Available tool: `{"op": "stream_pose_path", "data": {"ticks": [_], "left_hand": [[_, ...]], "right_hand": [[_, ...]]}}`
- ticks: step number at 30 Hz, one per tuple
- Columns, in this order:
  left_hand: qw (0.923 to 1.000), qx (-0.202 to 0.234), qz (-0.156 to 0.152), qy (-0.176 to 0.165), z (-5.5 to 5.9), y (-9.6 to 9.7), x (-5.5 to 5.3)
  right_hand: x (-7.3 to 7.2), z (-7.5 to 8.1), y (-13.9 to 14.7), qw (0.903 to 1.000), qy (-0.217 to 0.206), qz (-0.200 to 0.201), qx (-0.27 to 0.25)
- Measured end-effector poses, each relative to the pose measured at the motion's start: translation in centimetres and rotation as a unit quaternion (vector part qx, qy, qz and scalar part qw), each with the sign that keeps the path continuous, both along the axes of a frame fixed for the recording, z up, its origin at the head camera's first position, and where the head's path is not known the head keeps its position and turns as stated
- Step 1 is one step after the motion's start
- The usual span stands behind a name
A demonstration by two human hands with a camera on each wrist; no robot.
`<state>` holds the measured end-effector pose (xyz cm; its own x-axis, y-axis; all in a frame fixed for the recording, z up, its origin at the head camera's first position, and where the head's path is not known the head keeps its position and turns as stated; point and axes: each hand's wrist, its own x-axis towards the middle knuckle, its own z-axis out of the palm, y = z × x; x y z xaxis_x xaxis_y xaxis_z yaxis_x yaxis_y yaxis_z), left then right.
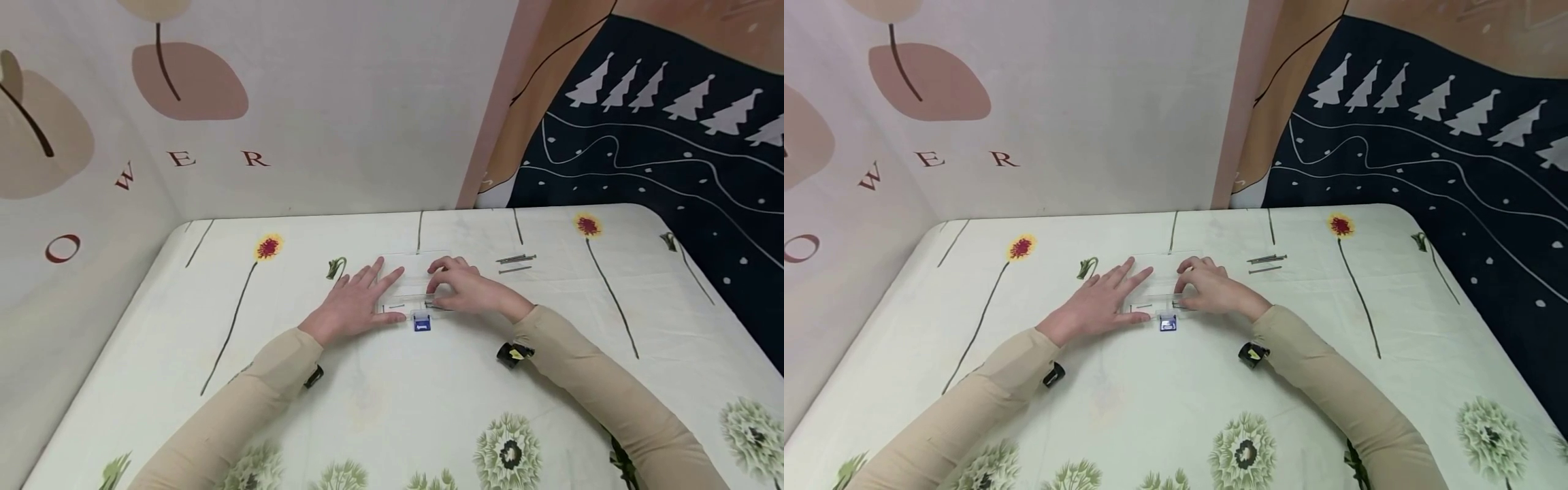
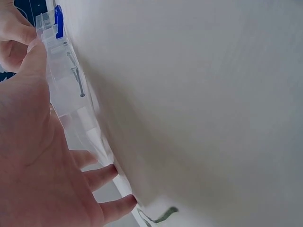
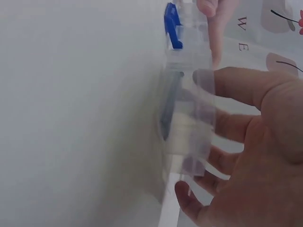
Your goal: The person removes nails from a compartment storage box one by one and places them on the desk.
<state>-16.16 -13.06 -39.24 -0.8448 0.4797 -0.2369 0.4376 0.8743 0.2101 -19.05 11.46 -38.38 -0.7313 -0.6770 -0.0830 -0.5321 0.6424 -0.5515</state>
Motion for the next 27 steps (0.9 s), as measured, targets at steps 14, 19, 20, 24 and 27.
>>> {"op": "stream_pose_path", "data": {"ticks": [14, 19, 20, 24, 27], "left_hand": [[1.0, -0.002, 0.003, 0.005, -0.17, -0.14, -0.12], [1.0, -0.004, 0.002, 0.003, -0.09, -0.12, -0.05], [1.0, -0.005, 0.002, 0.003, -0.07, -0.11, -0.04], [0.9999, -0.012, 0.001, 0.004, -0.03, -0.09, -0.02], [0.9999, -0.011, 0.002, 0.003, -0.01, -0.09, -0.02]], "right_hand": [[0.01, -0.49, -0.67, 0.9993, -0.014, -0.034, 0.003], [-0.01, -0.54, -0.62, 0.9993, -0.018, -0.034, 0.001], [-0.04, -0.58, -0.58, 0.9993, -0.019, -0.033, 0.0], [-0.02, -0.45, -0.34, 0.9992, -0.022, -0.026, -0.02], [-0.06, -0.38, -0.05, 0.9984, -0.029, -0.026, -0.04]]}}
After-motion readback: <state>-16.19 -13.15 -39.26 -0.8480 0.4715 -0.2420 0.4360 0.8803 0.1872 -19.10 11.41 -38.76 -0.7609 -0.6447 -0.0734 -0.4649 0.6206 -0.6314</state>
